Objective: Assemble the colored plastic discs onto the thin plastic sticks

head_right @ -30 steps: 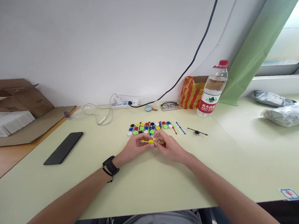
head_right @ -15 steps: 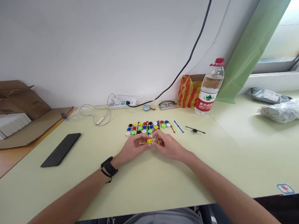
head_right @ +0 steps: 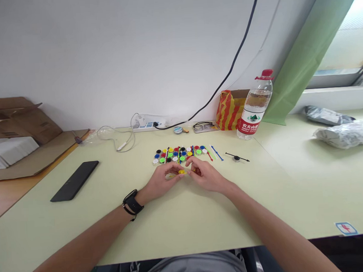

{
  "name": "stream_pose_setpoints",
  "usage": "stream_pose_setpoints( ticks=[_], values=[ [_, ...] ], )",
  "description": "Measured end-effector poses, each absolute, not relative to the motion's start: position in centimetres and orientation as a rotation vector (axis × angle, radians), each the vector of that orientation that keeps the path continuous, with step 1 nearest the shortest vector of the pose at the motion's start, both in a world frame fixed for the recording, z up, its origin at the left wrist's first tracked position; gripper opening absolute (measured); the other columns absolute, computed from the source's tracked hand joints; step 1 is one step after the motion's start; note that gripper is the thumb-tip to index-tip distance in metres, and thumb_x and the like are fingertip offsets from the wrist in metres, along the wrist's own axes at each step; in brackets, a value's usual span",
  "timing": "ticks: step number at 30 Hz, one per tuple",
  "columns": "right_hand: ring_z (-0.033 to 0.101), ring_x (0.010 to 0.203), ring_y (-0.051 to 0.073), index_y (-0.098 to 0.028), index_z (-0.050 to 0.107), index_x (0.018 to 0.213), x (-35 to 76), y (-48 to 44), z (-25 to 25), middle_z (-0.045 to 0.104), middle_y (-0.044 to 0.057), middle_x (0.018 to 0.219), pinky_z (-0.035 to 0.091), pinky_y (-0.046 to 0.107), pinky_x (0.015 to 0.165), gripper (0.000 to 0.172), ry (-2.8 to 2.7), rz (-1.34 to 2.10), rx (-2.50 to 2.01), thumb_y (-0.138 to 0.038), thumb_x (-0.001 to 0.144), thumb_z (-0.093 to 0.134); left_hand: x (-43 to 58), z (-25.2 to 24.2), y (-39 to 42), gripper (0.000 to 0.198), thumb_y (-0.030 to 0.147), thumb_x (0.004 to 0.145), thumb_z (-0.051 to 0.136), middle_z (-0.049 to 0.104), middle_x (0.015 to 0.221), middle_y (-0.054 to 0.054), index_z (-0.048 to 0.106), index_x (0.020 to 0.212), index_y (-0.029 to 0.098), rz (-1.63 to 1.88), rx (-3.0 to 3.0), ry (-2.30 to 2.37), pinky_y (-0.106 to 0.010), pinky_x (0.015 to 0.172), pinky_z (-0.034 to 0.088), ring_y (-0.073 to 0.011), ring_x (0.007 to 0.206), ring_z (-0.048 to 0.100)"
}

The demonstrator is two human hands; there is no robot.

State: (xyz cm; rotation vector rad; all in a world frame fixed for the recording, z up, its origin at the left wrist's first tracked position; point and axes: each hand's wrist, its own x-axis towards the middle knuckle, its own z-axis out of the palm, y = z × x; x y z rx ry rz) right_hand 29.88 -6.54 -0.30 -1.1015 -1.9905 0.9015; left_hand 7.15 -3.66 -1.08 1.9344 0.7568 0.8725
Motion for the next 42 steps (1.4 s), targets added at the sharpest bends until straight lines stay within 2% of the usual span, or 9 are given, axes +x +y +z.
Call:
stream_pose_setpoints(
  ticks=[11,15,21,26,31,33,35,37,42],
  values=[
    [0.044,0.064,0.015,-0.024,0.053,0.11,30.0,-6.3,-0.1,0.045,-0.005,0.07,0.038,0.028,0.059,0.018,-1.949,0.929,-1.063,-0.035,0.096,0.056,7.2,-0.9,-3.9,0.02,0.034,0.091,0.074,0.075,0.095,-0.007,0.072,0.1,0.017,0.91,1.905,0.751,-0.035,0.086,0.06,-0.0196,0.087,0.071],
    [0.047,0.064,0.015,-0.024,0.054,0.114,30.1,-6.2,-0.2,0.048,-0.004,0.073,0.042,0.029,0.06,0.023,-1.909,0.947,-1.058,-0.039,0.097,0.056,7.2,-0.7,-3.9,0.025,0.039,0.09,0.077,0.075,0.109,-0.011,0.073,0.1,0.016,0.874,1.721,0.679,-0.038,0.094,0.059,-0.0225,0.1,0.072],
    [0.055,0.074,0.016,-0.023,0.061,0.112,30.5,-5.8,-0.2,0.063,0.009,0.108,0.05,0.032,0.066,0.025,-1.846,0.637,-1.093,-0.042,0.097,0.059,6.8,-1.0,-3.0,0.035,0.039,0.083,0.084,0.076,0.108,-0.01,0.074,0.11,0.017,0.882,1.517,0.694,-0.041,0.097,0.058,-0.0235,0.102,0.073],
    [0.05,0.064,0.016,-0.022,0.069,0.102,30.8,-6.0,0.1,0.058,0.001,0.072,0.045,0.03,0.06,0.024,-1.864,0.61,-1.076,-0.042,0.101,0.055,6.8,-1.6,-2.6,0.039,0.038,0.083,0.084,0.075,0.11,-0.009,0.074,0.114,0.017,0.865,1.442,0.694,-0.041,0.098,0.057,-0.0225,0.102,0.072],
    [0.049,0.064,0.014,-0.024,0.06,0.133,30.3,-6.2,-0.4,0.058,0.002,0.083,0.043,0.028,0.058,0.038,-1.887,0.732,-1.004,-0.045,0.102,0.053,6.9,-1.3,-2.7,0.034,0.038,0.082,0.085,0.075,0.104,-0.008,0.075,0.106,0.015,0.897,1.406,0.706,-0.04,0.097,0.058,-0.0212,0.097,0.072],
    [0.048,0.065,0.014,-0.023,0.065,0.122,30.1,-6.3,-0.7,0.06,0.002,0.088,0.043,0.028,0.059,0.035,-1.857,0.799,-1.009,-0.048,0.101,0.053,6.9,-1.1,-2.7,0.034,0.038,0.081,0.086,0.075,0.102,-0.008,0.075,0.104,0.015,0.905,1.394,0.711,-0.04,0.096,0.058,-0.0205,0.096,0.071],
    [0.047,0.061,0.014,-0.02,0.068,0.085,30.0,-6.3,-0.7,0.057,0.002,0.075,0.041,0.029,0.06,0.043,-1.843,0.907,-1.039,-0.052,0.104,0.046,7.0,-1.0,-2.8,0.034,0.038,0.08,0.086,0.074,0.101,-0.007,0.075,0.102,0.014,0.926,1.375,0.719,-0.04,0.094,0.059,-0.0202,0.095,0.071],
    [0.042,0.055,0.013,-0.02,0.05,0.055,30.0,-6.3,-0.4,0.046,0.0,0.057,0.038,0.03,0.059,0.063,-1.813,1.02,-1.06,-0.054,0.106,0.038,7.0,-1.0,-2.7,0.036,0.038,0.079,0.087,0.074,0.099,-0.007,0.074,0.102,0.014,0.951,1.359,0.735,-0.04,0.094,0.06,-0.0199,0.093,0.071],
    [0.036,0.056,0.012,-0.021,0.044,0.063,30.0,-6.1,0.3,0.04,-0.003,0.06,0.03,0.029,0.056,0.054,-1.724,1.063,-1.027,-0.059,0.1,0.053,7.1,-1.1,-2.6,0.036,0.038,0.08,0.086,0.073,0.102,-0.008,0.073,0.102,0.014,0.985,1.406,0.784,-0.04,0.092,0.061,-0.0193,0.091,0.072]
  ],
)
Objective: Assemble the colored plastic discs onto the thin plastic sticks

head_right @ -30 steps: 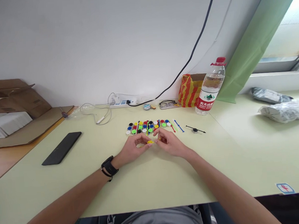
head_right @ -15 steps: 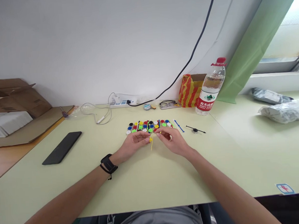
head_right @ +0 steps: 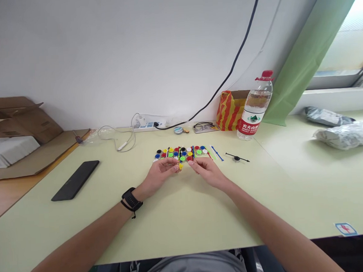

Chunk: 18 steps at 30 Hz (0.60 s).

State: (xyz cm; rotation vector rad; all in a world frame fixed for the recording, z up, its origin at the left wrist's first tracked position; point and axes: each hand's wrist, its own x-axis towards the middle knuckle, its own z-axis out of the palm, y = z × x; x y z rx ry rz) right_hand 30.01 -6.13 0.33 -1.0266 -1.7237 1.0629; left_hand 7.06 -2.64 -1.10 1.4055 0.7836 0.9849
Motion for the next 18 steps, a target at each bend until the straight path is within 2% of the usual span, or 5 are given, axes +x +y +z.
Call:
stream_pose_setpoints(
  ticks=[3,5,11,14,18],
  values=[
    [0.04,0.061,0.012,-0.02,0.053,0.081,29.71,-6.06,0.26,0.047,-0.003,0.07,0.032,0.027,0.057,0.042,-1.726,1.12,-1.022,-0.059,0.096,0.059,7.19,-1.24,-2.88,0.03,0.036,0.082,0.084,0.072,0.102,-0.008,0.071,0.098,0.014,1.008,1.531,0.779,-0.038,0.092,0.061,-0.0195,0.093,0.072],
    [0.042,0.062,0.012,-0.02,0.056,0.087,29.51,-6.1,0.07,0.048,-0.003,0.072,0.034,0.027,0.058,0.04,-1.747,1.143,-1.029,-0.059,0.097,0.057,7.19,-1.28,-3.15,0.025,0.034,0.086,0.081,0.072,0.101,-0.007,0.07,0.099,0.016,1.01,1.656,0.742,-0.037,0.093,0.06,-0.0195,0.095,0.072],
    [0.044,0.064,0.013,-0.02,0.055,0.088,29.49,-6.16,-0.23,0.05,-0.002,0.074,0.036,0.027,0.059,0.039,-1.825,1.137,-1.027,-0.056,0.101,0.051,6.59,-0.73,-3.57,0.009,0.023,0.098,0.064,0.071,0.105,-0.007,0.069,0.105,0.021,0.984,2.346,0.676,-0.036,0.093,0.057,-0.0199,0.1,0.068],
    [0.043,0.064,0.013,-0.02,0.056,0.089,29.56,-6.06,-0.34,0.05,-0.002,0.076,0.036,0.028,0.059,0.035,-1.828,1.131,-1.042,-0.053,0.101,0.054,6.42,-0.44,-3.44,0.015,0.018,0.101,0.057,0.07,0.114,-0.008,0.069,0.109,0.022,1.013,2.556,0.591,-0.035,0.096,0.056,-0.0197,0.107,0.068],
    [0.043,0.065,0.013,-0.021,0.057,0.092,29.54,-5.96,-0.57,0.052,-0.001,0.078,0.037,0.028,0.06,0.032,-1.839,1.117,-1.046,-0.052,0.101,0.055,6.48,-0.34,-3.4,0.018,0.014,0.102,0.056,0.07,0.119,-0.008,0.068,0.111,0.022,1.077,2.616,0.557,-0.033,0.096,0.057,-0.0187,0.109,0.068]
  ],
)
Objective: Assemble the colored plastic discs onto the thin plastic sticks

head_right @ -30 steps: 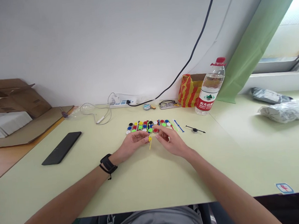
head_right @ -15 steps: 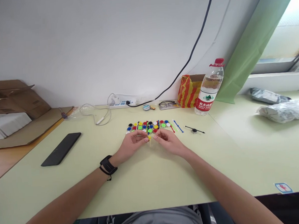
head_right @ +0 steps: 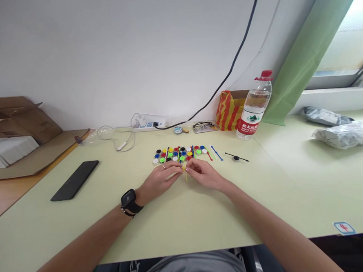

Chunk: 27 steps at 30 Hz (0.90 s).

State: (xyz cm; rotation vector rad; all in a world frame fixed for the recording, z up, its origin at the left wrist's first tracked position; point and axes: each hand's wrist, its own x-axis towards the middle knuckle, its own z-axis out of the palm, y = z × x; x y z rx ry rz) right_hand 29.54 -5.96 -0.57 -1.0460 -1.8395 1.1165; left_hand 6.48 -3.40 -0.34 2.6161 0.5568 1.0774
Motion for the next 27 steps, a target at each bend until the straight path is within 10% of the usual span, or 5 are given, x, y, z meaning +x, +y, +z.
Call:
stream_pose_setpoints(
  ticks=[12,20,24,27],
  values=[
    [0.043,0.064,0.015,-0.022,0.059,0.121,30.1,-5.8,-0.6,0.046,-0.003,0.073,0.039,0.029,0.06,0.034,-1.858,0.951,-1.051,-0.049,0.101,0.054,6.8,-1.2,-3.1,0.02,0.029,0.097,0.065,0.07,0.112,-0.009,0.066,0.114,0.019,1.062,1.927,0.786,-0.037,0.095,0.057,-0.0201,0.102,0.069],
    [0.048,0.063,0.013,-0.03,0.027,0.158,29.5,-6.5,-0.8,0.057,0.0,0.096,0.043,0.029,0.06,0.072,-1.723,0.991,-1.026,-0.043,0.096,0.061,7.1,-1.0,-2.8,0.03,0.038,0.089,0.077,0.07,0.108,-0.009,0.068,0.108,0.016,1.051,1.549,0.723,-0.038,0.093,0.06,-0.0203,0.097,0.07],
    [0.046,0.061,0.014,-0.021,0.067,0.093,29.4,-6.7,-0.5,0.056,0.0,0.077,0.04,0.031,0.061,0.034,-1.723,1.061,-1.043,-0.05,0.101,0.051,7.1,-1.1,-2.8,0.03,0.037,0.089,0.078,0.069,0.104,-0.008,0.068,0.107,0.016,1.031,1.518,0.685,-0.039,0.093,0.06,-0.0201,0.097,0.07],
    [0.036,0.054,0.014,-0.022,0.038,0.051,29.4,-6.7,0.0,0.037,-0.001,0.054,0.033,0.032,0.059,0.064,-1.729,1.165,-1.037,-0.055,0.105,0.038,7.1,-1.2,-2.8,0.029,0.036,0.089,0.078,0.069,0.103,-0.007,0.068,0.108,0.016,1.037,1.509,0.688,-0.04,0.094,0.061,-0.0197,0.096,0.071]
  ],
)
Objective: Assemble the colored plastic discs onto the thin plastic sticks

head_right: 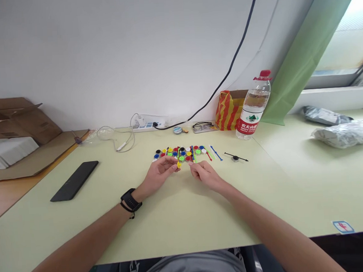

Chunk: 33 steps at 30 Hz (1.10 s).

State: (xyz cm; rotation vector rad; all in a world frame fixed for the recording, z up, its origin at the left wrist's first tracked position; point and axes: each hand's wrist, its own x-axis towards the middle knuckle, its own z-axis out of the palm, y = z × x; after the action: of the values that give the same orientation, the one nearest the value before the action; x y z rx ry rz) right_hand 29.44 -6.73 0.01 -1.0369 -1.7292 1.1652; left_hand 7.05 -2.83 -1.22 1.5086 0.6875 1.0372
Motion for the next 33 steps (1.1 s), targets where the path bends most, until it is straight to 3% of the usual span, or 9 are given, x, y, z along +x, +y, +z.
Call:
stream_pose_setpoints(
  ticks=[4,9,14,22,25,28,30,32,33],
  values=[
    [0.032,0.056,0.012,-0.022,0.042,0.063,29.2,-6.7,0.3,0.037,-0.004,0.06,0.028,0.03,0.056,0.053,-1.677,1.143,-0.983,-0.06,0.099,0.052,7.1,-1.2,-2.8,0.03,0.037,0.089,0.078,0.069,0.104,-0.008,0.068,0.108,0.015,1.032,1.498,0.682,-0.042,0.094,0.061,-0.0206,0.096,0.071],
    [0.048,0.066,0.013,-0.023,0.047,0.087,28.9,-6.6,-0.2,0.053,-0.002,0.078,0.041,0.028,0.061,0.038,-1.641,1.104,-0.968,-0.055,0.092,0.068,7.1,-1.0,-3.0,0.03,0.038,0.089,0.077,0.07,0.107,-0.008,0.069,0.108,0.016,0.994,1.516,0.68,-0.039,0.093,0.061,-0.0202,0.097,0.071],
    [0.059,0.074,0.016,-0.024,0.051,0.091,28.7,-6.6,-0.4,0.063,0.002,0.088,0.05,0.031,0.066,0.034,-1.68,1.074,-0.981,-0.052,0.091,0.07,7.2,-0.8,-3.3,0.03,0.04,0.09,0.076,0.07,0.106,-0.008,0.069,0.109,0.017,0.947,1.536,0.662,-0.04,0.094,0.06,-0.0206,0.097,0.071],
    [0.059,0.075,0.016,-0.023,0.059,0.103,28.7,-6.5,-0.8,0.066,0.004,0.094,0.051,0.031,0.066,0.024,-1.765,0.986,-0.99,-0.045,0.096,0.064,7.0,-1.0,-3.0,0.032,0.039,0.089,0.078,0.068,0.116,-0.009,0.07,0.113,0.018,0.894,1.526,0.675,-0.037,0.096,0.056,-0.0223,0.106,0.069],
    [0.057,0.069,0.015,-0.025,0.051,0.131,28.9,-6.6,-0.9,0.063,0.002,0.091,0.05,0.03,0.063,0.04,-1.754,0.934,-0.989,-0.042,0.096,0.063,6.9,-1.0,-2.9,0.031,0.039,0.088,0.078,0.068,0.11,-0.008,0.07,0.11,0.018,0.905,1.477,0.669,-0.036,0.09,0.058,-0.0186,0.094,0.069],
    [0.056,0.066,0.014,-0.03,0.024,0.157,29.0,-6.7,-0.9,0.062,0.002,0.097,0.05,0.03,0.061,0.073,-1.728,0.901,-0.996,-0.041,0.096,0.062,7.0,-0.8,-2.9,0.033,0.04,0.088,0.078,0.07,0.101,-0.007,0.07,0.109,0.017,0.915,1.453,0.679,-0.035,0.087,0.058,-0.0169,0.086,0.069],
    [0.056,0.066,0.014,-0.032,0.006,0.163,29.0,-6.8,-0.8,0.061,0.002,0.102,0.051,0.03,0.062,0.088,-1.689,0.882,-0.984,-0.041,0.096,0.063,7.0,-0.7,-3.0,0.034,0.04,0.087,0.079,0.07,0.099,-0.007,0.07,0.109,0.016,0.92,1.451,0.69,-0.035,0.086,0.058,-0.0171,0.086,0.069],
    [0.056,0.066,0.014,-0.032,0.01,0.163,29.0,-6.8,-0.8,0.061,0.002,0.103,0.05,0.03,0.062,0.087,-1.654,0.865,-0.982,-0.044,0.095,0.063,7.0,-0.6,-3.0,0.034,0.041,0.087,0.08,0.07,0.098,-0.007,0.07,0.108,0.016,0.928,1.452,0.692,-0.035,0.086,0.059,-0.0171,0.085,0.069],
    [0.055,0.065,0.013,-0.031,0.025,0.159,29.1,-6.8,-0.7,0.061,0.002,0.101,0.049,0.029,0.061,0.076,-1.66,0.87,-0.991,-0.046,0.095,0.063,7.0,-0.6,-3.0,0.034,0.041,0.086,0.08,0.071,0.098,-0.007,0.07,0.107,0.016,0.93,1.454,0.691,-0.036,0.086,0.059,-0.0172,0.085,0.069]
  ],
)
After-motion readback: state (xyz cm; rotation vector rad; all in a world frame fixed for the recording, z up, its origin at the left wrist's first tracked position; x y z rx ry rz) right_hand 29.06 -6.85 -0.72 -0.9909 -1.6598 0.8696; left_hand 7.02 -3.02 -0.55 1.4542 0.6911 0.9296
